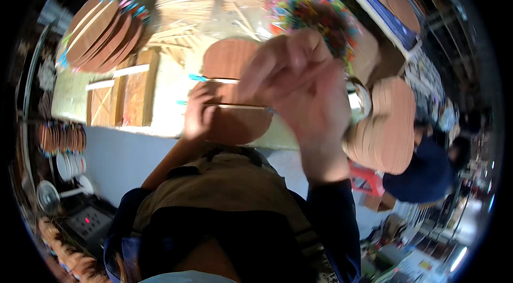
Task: The person assembles wooden guitar-shaped parts by inserting thin wooden sticks into pre-drilled holes and securing them with colorful plastic clips. The person works at a table in a workshop, handling the parts one by one and stacking the completed units.
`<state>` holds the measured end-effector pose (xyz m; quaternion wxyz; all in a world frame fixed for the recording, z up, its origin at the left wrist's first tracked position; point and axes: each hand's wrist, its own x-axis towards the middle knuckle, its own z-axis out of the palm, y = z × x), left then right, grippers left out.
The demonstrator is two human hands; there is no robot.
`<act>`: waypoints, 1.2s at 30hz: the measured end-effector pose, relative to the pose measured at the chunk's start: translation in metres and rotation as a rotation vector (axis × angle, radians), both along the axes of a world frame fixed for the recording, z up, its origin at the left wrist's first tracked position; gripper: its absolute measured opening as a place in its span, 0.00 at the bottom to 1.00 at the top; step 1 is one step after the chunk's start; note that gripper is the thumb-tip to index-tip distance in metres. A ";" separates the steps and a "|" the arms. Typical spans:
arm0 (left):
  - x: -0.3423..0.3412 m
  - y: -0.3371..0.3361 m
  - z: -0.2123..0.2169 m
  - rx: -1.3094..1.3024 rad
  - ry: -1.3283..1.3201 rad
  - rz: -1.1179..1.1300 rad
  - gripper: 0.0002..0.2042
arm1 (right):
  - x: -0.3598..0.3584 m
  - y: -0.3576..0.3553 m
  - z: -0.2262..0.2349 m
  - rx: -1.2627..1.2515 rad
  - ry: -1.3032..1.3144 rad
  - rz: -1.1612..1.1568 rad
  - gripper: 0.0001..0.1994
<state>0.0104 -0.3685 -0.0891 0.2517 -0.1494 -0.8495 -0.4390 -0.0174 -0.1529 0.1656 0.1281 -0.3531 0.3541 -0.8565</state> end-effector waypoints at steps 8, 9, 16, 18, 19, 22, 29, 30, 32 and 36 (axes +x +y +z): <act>0.062 -0.016 -0.005 1.136 -0.940 0.201 0.19 | 0.039 -0.036 0.061 -0.255 0.451 0.556 0.19; 0.063 -0.012 0.003 1.273 -1.050 0.132 0.17 | 0.038 -0.037 0.059 -0.263 0.456 0.564 0.19; 0.071 -0.023 0.006 1.444 -1.139 -0.221 0.07 | 0.034 -0.049 0.055 -0.300 0.447 0.639 0.22; 0.074 -0.033 0.008 1.450 -1.087 -0.143 0.08 | 0.033 -0.050 0.053 -0.306 0.446 0.651 0.22; 0.075 -0.047 0.005 1.447 -1.020 -0.089 0.09 | 0.031 -0.053 0.051 -0.308 0.446 0.661 0.23; 0.060 -0.087 0.007 1.410 -0.797 0.070 0.12 | 0.027 -0.052 0.049 -0.329 0.457 0.673 0.24; -0.013 -0.259 0.085 1.260 -0.136 0.242 0.15 | 0.013 -0.066 0.040 -0.380 0.394 0.695 0.27; -0.023 -0.261 0.119 1.205 -0.061 0.213 0.13 | 0.011 -0.066 0.040 -0.375 0.368 0.672 0.27; -0.062 -0.306 0.136 1.145 0.014 0.168 0.11 | 0.006 -0.065 0.027 -0.363 0.252 0.536 0.28; -0.101 -0.385 0.148 1.080 -0.058 0.363 0.11 | 0.008 -0.044 -0.012 -0.248 -0.063 0.112 0.29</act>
